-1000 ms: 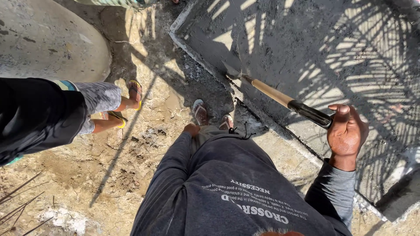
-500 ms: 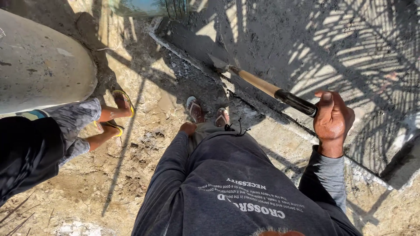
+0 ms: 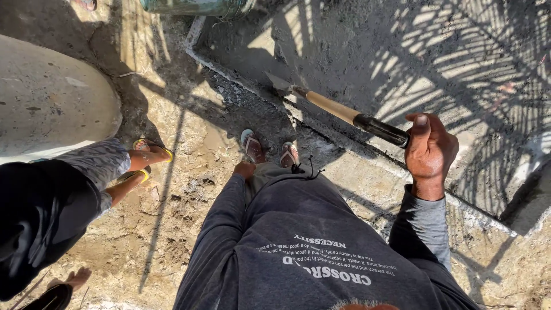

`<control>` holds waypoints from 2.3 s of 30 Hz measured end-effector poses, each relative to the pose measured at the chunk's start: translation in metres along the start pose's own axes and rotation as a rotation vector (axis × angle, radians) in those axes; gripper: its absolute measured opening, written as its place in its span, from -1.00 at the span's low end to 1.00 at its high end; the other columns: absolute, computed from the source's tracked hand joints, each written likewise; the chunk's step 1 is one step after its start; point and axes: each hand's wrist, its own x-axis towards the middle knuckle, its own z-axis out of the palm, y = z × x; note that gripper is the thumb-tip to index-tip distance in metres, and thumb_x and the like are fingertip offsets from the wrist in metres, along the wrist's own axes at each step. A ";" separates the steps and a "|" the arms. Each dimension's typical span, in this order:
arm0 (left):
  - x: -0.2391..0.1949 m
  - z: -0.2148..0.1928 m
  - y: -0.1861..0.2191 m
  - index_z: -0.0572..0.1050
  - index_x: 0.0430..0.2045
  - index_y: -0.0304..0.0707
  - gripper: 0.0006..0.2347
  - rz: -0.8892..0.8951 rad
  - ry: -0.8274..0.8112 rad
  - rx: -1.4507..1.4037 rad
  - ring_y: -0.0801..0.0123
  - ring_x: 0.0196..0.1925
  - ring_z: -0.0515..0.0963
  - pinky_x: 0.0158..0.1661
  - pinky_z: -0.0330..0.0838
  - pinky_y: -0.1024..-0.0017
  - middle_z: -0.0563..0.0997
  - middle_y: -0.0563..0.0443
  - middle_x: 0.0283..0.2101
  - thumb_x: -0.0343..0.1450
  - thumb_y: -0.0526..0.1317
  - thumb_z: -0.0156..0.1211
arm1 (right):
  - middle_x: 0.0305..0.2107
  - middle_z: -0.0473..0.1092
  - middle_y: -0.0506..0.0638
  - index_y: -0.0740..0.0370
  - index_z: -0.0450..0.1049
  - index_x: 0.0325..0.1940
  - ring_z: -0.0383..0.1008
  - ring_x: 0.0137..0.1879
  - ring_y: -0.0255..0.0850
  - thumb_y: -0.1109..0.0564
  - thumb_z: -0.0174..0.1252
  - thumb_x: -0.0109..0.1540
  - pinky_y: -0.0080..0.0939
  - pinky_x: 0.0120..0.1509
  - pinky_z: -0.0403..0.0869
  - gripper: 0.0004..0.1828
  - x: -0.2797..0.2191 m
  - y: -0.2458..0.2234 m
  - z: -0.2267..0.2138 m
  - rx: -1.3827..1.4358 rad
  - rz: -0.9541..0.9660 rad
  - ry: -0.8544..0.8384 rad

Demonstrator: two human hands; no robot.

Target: Leveling and smoothing wet concrete in a foundation trench using a shovel and a board.

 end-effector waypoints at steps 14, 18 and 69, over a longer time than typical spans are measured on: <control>-0.004 -0.002 -0.005 0.62 -0.26 -0.14 -0.83 -0.004 0.029 0.059 0.03 -0.08 0.68 -0.03 0.62 0.09 0.67 -0.18 -0.15 0.52 -0.23 0.03 | -0.61 0.38 -0.10 0.28 0.64 -0.01 0.45 -0.45 -0.33 -0.38 -0.17 0.60 -0.25 -0.38 0.32 -0.27 0.020 0.006 0.007 -0.091 -0.103 0.023; -0.010 -0.001 -0.008 0.62 -0.23 -0.10 -0.83 -0.041 -0.006 0.050 0.05 -0.09 0.69 -0.01 0.63 0.13 0.67 -0.14 -0.14 0.53 -0.25 0.01 | -0.58 0.39 -0.09 0.30 0.64 -0.05 0.46 -0.42 -0.34 -0.33 -0.14 0.65 -0.26 -0.36 0.31 -0.29 0.023 0.001 0.011 -0.099 -0.151 0.042; -0.011 -0.007 -0.011 0.66 -0.23 -0.08 -0.84 -0.096 0.097 -0.037 0.00 -0.05 0.67 -0.04 0.63 0.07 0.68 -0.12 -0.13 0.47 -0.18 0.12 | -0.65 0.28 -0.15 0.31 0.63 -0.03 0.22 -0.52 -0.42 -0.06 -0.02 0.60 -0.29 -0.42 0.11 -0.55 0.033 -0.006 0.014 0.052 -0.075 0.124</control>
